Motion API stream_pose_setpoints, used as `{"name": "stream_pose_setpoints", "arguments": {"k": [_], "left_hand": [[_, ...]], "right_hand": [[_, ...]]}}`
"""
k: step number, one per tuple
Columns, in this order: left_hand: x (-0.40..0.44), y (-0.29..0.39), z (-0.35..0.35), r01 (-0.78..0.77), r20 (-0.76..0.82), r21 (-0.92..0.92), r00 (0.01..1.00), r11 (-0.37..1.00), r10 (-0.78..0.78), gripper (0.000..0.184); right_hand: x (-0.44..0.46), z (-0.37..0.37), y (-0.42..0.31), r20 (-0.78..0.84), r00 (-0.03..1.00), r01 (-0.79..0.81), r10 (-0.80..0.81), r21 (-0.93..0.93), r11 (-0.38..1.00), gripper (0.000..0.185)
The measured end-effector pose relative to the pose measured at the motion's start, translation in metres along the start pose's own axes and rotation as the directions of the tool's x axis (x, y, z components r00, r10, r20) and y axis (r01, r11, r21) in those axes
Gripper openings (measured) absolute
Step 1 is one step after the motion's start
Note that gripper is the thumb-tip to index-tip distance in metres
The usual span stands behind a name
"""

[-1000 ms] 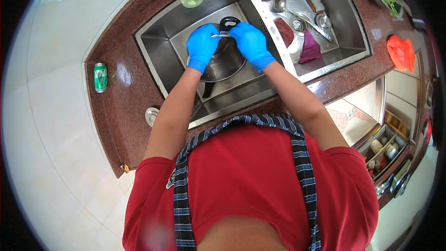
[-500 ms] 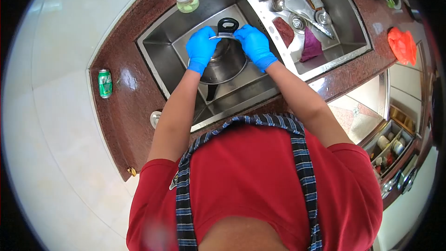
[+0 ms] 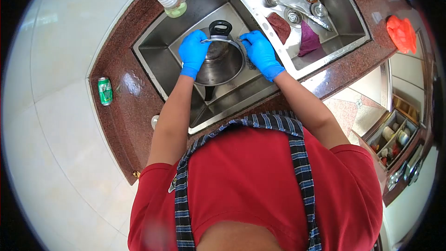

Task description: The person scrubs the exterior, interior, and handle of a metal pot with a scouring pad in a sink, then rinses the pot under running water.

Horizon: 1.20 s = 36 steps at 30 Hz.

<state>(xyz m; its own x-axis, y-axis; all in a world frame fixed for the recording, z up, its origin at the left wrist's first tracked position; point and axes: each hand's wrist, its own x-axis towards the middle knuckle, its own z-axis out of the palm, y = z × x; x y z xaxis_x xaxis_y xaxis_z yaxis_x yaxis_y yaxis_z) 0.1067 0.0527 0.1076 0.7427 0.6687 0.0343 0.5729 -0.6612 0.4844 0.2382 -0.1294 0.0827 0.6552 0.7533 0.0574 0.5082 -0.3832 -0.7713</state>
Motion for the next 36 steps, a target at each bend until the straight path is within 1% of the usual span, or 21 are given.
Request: {"name": "stream_pose_setpoints", "arguments": {"k": [1,2,4,5,7,8,10,14,17,19,20,23,25,27,28,30,31,33,34,35,36], "left_hand": [[-0.001,0.002,0.0,-0.026,-0.027,0.018,0.999,1.0,0.026,0.017],[-0.001,0.002,0.001,-0.021,-0.027,0.017,0.999,1.0,0.022,0.017],[-0.005,0.002,0.003,-0.06,-0.057,0.02,0.997,0.998,0.061,0.013],[-0.007,0.005,0.002,-0.05,-0.057,0.018,0.997,0.999,0.051,0.013],[-0.009,0.011,0.0,-0.096,-0.075,0.03,0.992,0.995,0.098,0.009],[-0.013,0.014,0.001,-0.086,-0.078,0.028,0.993,0.996,0.088,0.009],[-0.018,0.019,0.002,-0.162,-0.1,0.065,0.981,0.985,0.168,0.005],[-0.024,0.037,0.006,-0.142,-0.076,0.109,0.986,0.984,0.151,0.003],[-0.026,0.042,0.008,-0.127,-0.087,0.128,0.987,0.984,0.139,0.003],[-0.023,0.041,0.01,-0.118,-0.083,0.153,0.988,0.981,0.132,0.003],[-0.023,0.039,0.011,-0.118,-0.075,0.182,0.988,0.976,0.134,0.003],[-0.017,0.034,0.011,-0.108,-0.105,0.157,0.987,0.982,0.126,0.003],[-0.016,0.034,0.009,-0.103,-0.11,0.145,0.987,0.984,0.12,0.003],[-0.018,0.033,0.01,-0.094,-0.114,0.135,0.987,0.986,0.11,0.003],[-0.016,0.031,0.011,-0.1,-0.105,0.131,0.988,0.986,0.115,0.003],[-0.014,0.03,0.01,-0.11,-0.106,0.132,0.987,0.985,0.125,0.003],[-0.016,0.031,0.011,-0.104,-0.105,0.147,0.987,0.984,0.12,0.002],[-0.016,0.034,0.011,-0.1,-0.104,0.154,0.988,0.983,0.116,0.003],[-0.016,0.035,0.011,-0.097,-0.092,0.177,0.989,0.979,0.115,0.003],[-0.017,0.035,0.01,-0.092,-0.081,0.203,0.991,0.975,0.11,0.003],[-0.018,0.035,0.011,-0.088,-0.08,0.206,0.991,0.975,0.106,0.003]], "right_hand": [[0.001,-0.005,-0.006,-0.052,0.997,0.055,-0.052,0.062,0.997,0.014],[0.004,-0.008,-0.01,-0.048,0.997,0.056,-0.053,0.061,0.997,0.014],[0.008,-0.01,-0.017,-0.079,0.993,0.093,-0.086,0.093,0.991,0.012],[0.008,-0.01,-0.019,-0.069,0.994,0.094,-0.088,0.093,0.991,0.012],[0.011,-0.007,-0.022,-0.022,0.979,0.204,-0.203,0.032,0.978,0.012],[0.012,-0.005,-0.022,-0.012,0.978,0.208,-0.208,0.033,0.978,0.012],[0.015,-0.001,-0.02,-0.001,0.989,0.15,-0.15,-0.074,0.986,0.012],[0.011,0.004,-0.016,0.014,0.987,0.16,-0.159,-0.063,0.985,0.012],[0.015,0.005,-0.024,0.008,0.991,0.136,-0.135,-0.097,0.986,0.013],[0.023,0.006,-0.041,0.055,0.949,0.316,-0.311,-0.214,0.925,0.014],[0.027,0.008,-0.048,0.094,0.953,0.303,-0.288,-0.236,0.923,0.015],[0.03,0.012,-0.04,0.09,0.951,0.309,-0.296,-0.254,0.916,0.015],[0.03,0.018,-0.029,0.075,0.952,0.306,-0.297,-0.223,0.925,0.015],[0.029,0.022,-0.026,0.025,0.965,0.263,-0.263,-0.14,0.954,0.016],[0.027,0.022,-0.024,0.025,0.964,0.267,-0.266,-0.139,0.954,0.016],[0.029,0.019,-0.025,0.01,0.968,0.251,-0.251,-0.041,0.967,0.016],[0.03,0.019,-0.026,0.007,0.967,0.254,-0.254,-0.042,0.966,0.016],[0.033,0.014,-0.046,0.126,0.956,0.29,-0.266,-0.249,0.924,0.015],[0.035,0.012,-0.06,0.171,0.963,0.253,-0.208,-0.305,0.918,0.014],[0.033,0.012,-0.058,0.178,0.962,0.255,-0.208,-0.304,0.918,0.014],[0.034,0.014,-0.056,0.139,0.96,0.274,-0.243,-0.278,0.921,0.014]]}}
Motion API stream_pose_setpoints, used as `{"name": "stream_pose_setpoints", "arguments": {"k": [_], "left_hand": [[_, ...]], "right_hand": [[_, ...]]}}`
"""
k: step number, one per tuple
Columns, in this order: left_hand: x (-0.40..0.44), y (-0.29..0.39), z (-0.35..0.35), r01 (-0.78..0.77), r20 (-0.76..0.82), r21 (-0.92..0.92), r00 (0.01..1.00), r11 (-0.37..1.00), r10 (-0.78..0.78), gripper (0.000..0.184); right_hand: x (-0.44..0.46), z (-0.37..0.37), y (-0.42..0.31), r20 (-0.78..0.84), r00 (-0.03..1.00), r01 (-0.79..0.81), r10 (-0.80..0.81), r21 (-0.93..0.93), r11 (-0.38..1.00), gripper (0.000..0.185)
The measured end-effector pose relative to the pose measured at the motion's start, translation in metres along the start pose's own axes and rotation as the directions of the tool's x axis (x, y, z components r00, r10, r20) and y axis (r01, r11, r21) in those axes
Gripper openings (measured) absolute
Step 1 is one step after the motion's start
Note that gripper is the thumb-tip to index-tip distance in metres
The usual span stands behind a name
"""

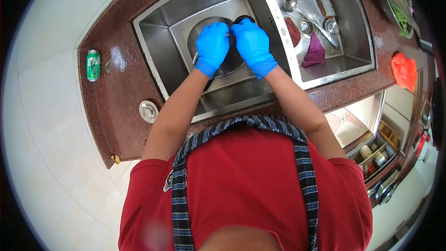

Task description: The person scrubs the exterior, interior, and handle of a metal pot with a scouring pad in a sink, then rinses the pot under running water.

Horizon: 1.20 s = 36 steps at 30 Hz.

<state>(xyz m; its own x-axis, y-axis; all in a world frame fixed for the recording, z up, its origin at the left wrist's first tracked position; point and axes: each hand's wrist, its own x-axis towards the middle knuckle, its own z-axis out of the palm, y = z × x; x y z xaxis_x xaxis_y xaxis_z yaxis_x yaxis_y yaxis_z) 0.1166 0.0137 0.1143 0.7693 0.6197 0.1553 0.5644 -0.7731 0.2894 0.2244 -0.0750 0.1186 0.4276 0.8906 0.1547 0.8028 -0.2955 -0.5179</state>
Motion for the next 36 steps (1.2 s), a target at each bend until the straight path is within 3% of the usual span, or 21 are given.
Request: {"name": "stream_pose_setpoints", "arguments": {"k": [2,5,9,13,15,19,21,25,27,29,31,34,36], "left_hand": [[0.002,-0.002,0.0,-0.027,-0.013,-0.093,1.0,0.995,0.026,0.003],[0.004,-0.016,-0.006,-0.136,0.039,-0.029,0.99,0.99,0.137,0.002],[-0.009,-0.031,-0.013,-0.085,0.122,-0.026,0.989,0.996,0.087,0.002],[-0.023,-0.026,-0.009,-0.136,0.026,-0.093,0.99,0.986,0.139,0.004],[-0.026,-0.022,-0.009,-0.131,-0.011,-0.114,0.991,0.985,0.13,0.005],[-0.025,-0.028,-0.01,-0.123,-0.008,-0.114,0.992,0.986,0.123,0.007],[-0.021,-0.033,-0.012,-0.12,-0.004,-0.108,0.993,0.987,0.12,0.007],[-0.013,-0.046,-0.014,-0.091,0.013,-0.157,0.995,0.983,0.095,0.007],[-0.008,-0.054,-0.013,-0.095,0.015,-0.17,0.995,0.981,0.099,0.007],[-0.004,-0.06,-0.011,-0.1,-0.011,-0.218,0.995,0.971,0.1,0.006],[-0.003,-0.064,-0.007,-0.12,-0.017,-0.222,0.993,0.968,0.12,0.006],[-0.005,-0.059,-0.006,-0.099,0.003,-0.127,0.995,0.987,0.1,0.01],[-0.012,-0.054,-0.005,-0.089,-0.055,-0.166,0.995,0.982,0.08,0.011]], "right_hand": [[0.0,0.003,0.007,-0.019,1.0,0.016,-0.015,0.034,0.999,0.014],[-0.008,0.004,0.018,-0.055,0.998,0.019,-0.01,0.177,0.984,0.015],[-0.017,0.012,0.026,-0.044,0.994,-0.09,0.103,0.234,0.968,0.015],[-0.023,0.015,0.037,-0.088,0.989,-0.086,0.118,0.306,0.948,0.013],[-0.024,0.014,0.041,-0.073,0.972,-0.186,0.223,0.338,0.922,0.012],[-0.006,0.001,0.026,-0.045,0.996,-0.07,0.078,0.171,0.983,0.012],[0.006,-0.007,0.009,0.133,0.991,0.008,0.004,-0.085,0.996,0.015],[0.006,0.012,0.031,0.021,0.996,0.086,-0.086,-0.043,0.995,0.016],[0.007,0.016,0.036,0.014,0.998,0.058,-0.058,0.032,0.998,0.014],[0.008,0.022,0.038,-0.11,0.994,0.045,-0.027,0.161,0.986,0.015],[0.008,0.026,0.039,-0.122,0.993,0.034,-0.013,0.173,0.984,0.015],[0.01,0.022,0.037,-0.018,0.998,-0.056,0.058,0.096,0.994,0.014],[0.017,0.012,0.021,0.06,0.998,0.029,-0.022,-0.114,0.993,0.016]]}}
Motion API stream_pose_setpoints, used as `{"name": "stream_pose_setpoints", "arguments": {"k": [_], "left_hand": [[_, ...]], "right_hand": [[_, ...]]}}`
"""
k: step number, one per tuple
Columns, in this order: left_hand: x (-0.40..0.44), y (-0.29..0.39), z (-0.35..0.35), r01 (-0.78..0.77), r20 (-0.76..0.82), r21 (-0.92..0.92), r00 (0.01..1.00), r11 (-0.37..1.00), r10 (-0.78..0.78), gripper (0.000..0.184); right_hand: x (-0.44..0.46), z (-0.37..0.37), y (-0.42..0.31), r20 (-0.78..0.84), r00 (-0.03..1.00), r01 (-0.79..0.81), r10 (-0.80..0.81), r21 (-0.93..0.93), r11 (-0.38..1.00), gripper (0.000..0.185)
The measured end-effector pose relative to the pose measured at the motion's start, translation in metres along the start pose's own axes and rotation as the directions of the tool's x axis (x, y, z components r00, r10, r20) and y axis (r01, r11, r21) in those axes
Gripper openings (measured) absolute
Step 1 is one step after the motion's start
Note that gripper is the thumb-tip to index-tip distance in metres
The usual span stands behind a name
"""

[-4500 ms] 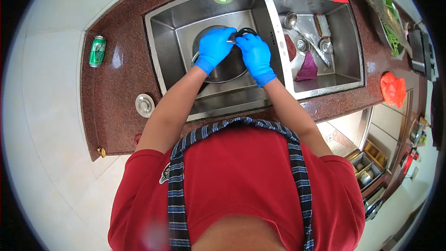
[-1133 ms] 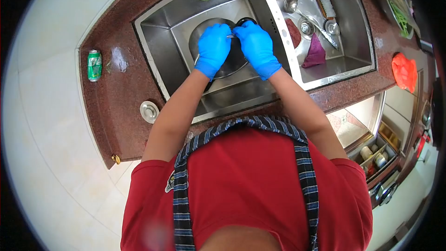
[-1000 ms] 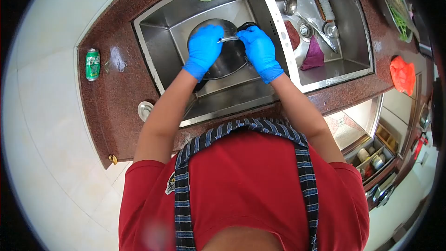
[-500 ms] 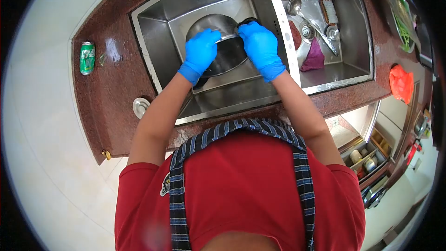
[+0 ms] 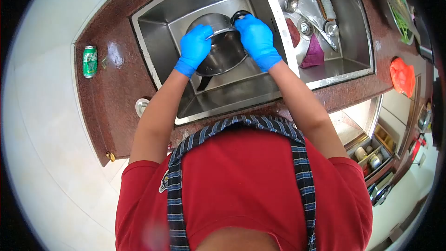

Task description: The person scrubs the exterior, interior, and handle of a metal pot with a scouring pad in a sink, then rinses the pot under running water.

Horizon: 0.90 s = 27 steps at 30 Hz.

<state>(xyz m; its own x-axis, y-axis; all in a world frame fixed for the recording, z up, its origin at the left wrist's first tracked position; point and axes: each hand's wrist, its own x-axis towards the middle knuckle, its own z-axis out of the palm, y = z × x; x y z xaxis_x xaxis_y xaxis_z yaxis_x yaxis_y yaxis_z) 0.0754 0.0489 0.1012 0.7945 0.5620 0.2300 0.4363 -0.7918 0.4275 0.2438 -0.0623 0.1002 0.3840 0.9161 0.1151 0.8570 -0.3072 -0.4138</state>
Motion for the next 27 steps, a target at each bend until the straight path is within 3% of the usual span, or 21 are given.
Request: {"name": "stream_pose_setpoints", "arguments": {"k": [4,7,13,15,19,22,25,27], "left_hand": [[-0.002,-0.001,-0.002,0.066,-0.012,-0.029,0.998,0.997,-0.066,0.004],[-0.001,-0.006,0.0,0.076,0.01,-0.011,0.997,0.997,-0.075,0.013],[0.002,-0.008,0.004,-0.001,-0.042,-0.032,0.999,0.999,-0.001,0.011],[-0.002,-0.006,0.003,0.074,0.035,0.009,0.997,0.997,-0.074,0.014],[-0.006,-0.003,0.005,0.059,0.018,0.098,0.998,0.993,-0.061,0.018],[-0.006,-0.005,0.004,0.089,0.029,0.064,0.995,0.994,-0.091,0.019],[-0.002,-0.005,0.003,0.063,-0.06,0.004,0.996,0.998,-0.063,0.006],[0.001,-0.011,0.003,0.093,-0.052,-0.016,0.994,0.996,-0.094,0.006]], "right_hand": [[0.006,-0.002,-0.007,-0.035,0.996,0.079,-0.077,0.059,0.995,0.02],[0.001,0.001,0.001,-0.106,0.989,0.111,-0.104,0.064,0.992,0.017],[-0.003,0.003,0.011,-0.096,0.994,0.063,-0.053,0.1,0.993,0.019],[-0.004,-0.004,0.006,-0.03,0.999,0.014,-0.014,0.022,1.0,0.017],[0.004,-0.012,-0.016,-0.063,0.994,0.096,-0.091,0.081,0.992,0.013],[0.002,-0.007,-0.007,-0.084,0.991,0.113,-0.105,0.1,0.989,0.014],[-0.003,0.016,0.015,-0.13,0.991,0.057,-0.027,0.228,0.972,0.016],[-0.002,0.016,0.014,-0.073,0.997,0.007,0.008,0.202,0.979,0.018]]}}
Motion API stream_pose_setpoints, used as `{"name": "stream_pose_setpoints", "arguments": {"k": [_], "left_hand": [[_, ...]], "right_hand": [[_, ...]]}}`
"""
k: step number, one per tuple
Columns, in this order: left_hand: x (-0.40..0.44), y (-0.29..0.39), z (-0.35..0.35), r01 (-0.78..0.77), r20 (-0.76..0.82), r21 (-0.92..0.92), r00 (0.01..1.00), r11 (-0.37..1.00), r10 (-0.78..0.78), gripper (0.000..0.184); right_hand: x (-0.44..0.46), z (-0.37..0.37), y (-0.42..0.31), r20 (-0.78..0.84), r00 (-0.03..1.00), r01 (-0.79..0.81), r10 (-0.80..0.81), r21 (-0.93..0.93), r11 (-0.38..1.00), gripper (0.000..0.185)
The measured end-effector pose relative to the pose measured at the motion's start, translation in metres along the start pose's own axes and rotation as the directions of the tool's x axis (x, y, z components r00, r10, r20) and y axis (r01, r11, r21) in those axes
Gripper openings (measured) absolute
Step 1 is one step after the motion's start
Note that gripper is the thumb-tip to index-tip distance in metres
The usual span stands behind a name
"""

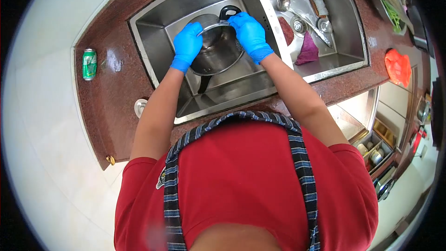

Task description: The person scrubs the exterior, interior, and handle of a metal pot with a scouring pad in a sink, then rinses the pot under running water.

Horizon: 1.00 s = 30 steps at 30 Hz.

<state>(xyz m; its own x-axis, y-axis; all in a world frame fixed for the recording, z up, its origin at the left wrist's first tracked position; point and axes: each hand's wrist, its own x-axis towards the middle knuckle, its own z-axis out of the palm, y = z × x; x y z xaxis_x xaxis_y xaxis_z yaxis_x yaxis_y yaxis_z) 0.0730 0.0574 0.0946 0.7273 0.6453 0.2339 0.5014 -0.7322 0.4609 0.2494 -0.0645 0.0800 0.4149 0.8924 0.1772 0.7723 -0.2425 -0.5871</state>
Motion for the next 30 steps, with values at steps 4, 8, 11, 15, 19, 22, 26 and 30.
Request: {"name": "stream_pose_setpoints", "arguments": {"k": [4,8,11,15,19,22,26,30], "left_hand": [[0.009,-0.022,0.001,0.072,0.032,-0.016,0.997,0.997,-0.072,0.004],[0.009,-0.049,0.01,0.346,0.095,-0.14,0.937,0.928,-0.335,0.017],[0.008,-0.061,0.016,0.421,0.085,-0.266,0.906,0.867,-0.414,0.02],[-0.014,-0.088,0.025,0.413,0.008,-0.272,0.904,0.869,-0.427,0.039],[-0.067,-0.067,0.02,0.684,0.31,-0.545,0.701,0.484,-0.642,0.055],[-0.099,-0.029,0.015,0.946,0.76,-0.321,0.235,-0.036,-0.606,0.037],[-0.112,0.013,0.002,0.91,0.844,-0.411,0.358,-0.051,-0.4,0.033],[-0.103,0.031,-0.034,0.87,0.834,-0.486,0.432,-0.087,-0.342,0.029]], "right_hand": [[-0.011,0.012,0.032,0.086,0.981,-0.179,0.177,0.015,0.984,0.016],[-0.022,0.029,0.032,-0.009,0.944,-0.323,0.329,0.165,0.932,0.017],[-0.017,0.028,0.02,-0.159,0.932,-0.275,0.327,0.281,0.92,0.026],[-0.014,0.012,-0.007,-0.018,0.993,-0.118,0.117,-0.051,0.992,0.037],[-0.012,0.035,0.009,0.107,0.964,-0.235,0.243,-0.081,0.969,0.04],[-0.013,0.035,0.006,0.1,0.968,-0.223,0.228,-0.059,0.973,0.039],[-0.006,0.033,0.016,0.115,0.969,-0.223,0.217,0.046,0.974,0.037],[0.004,0.023,0.036,0.032,0.939,-0.334,0.342,0.313,0.889,0.035]]}}
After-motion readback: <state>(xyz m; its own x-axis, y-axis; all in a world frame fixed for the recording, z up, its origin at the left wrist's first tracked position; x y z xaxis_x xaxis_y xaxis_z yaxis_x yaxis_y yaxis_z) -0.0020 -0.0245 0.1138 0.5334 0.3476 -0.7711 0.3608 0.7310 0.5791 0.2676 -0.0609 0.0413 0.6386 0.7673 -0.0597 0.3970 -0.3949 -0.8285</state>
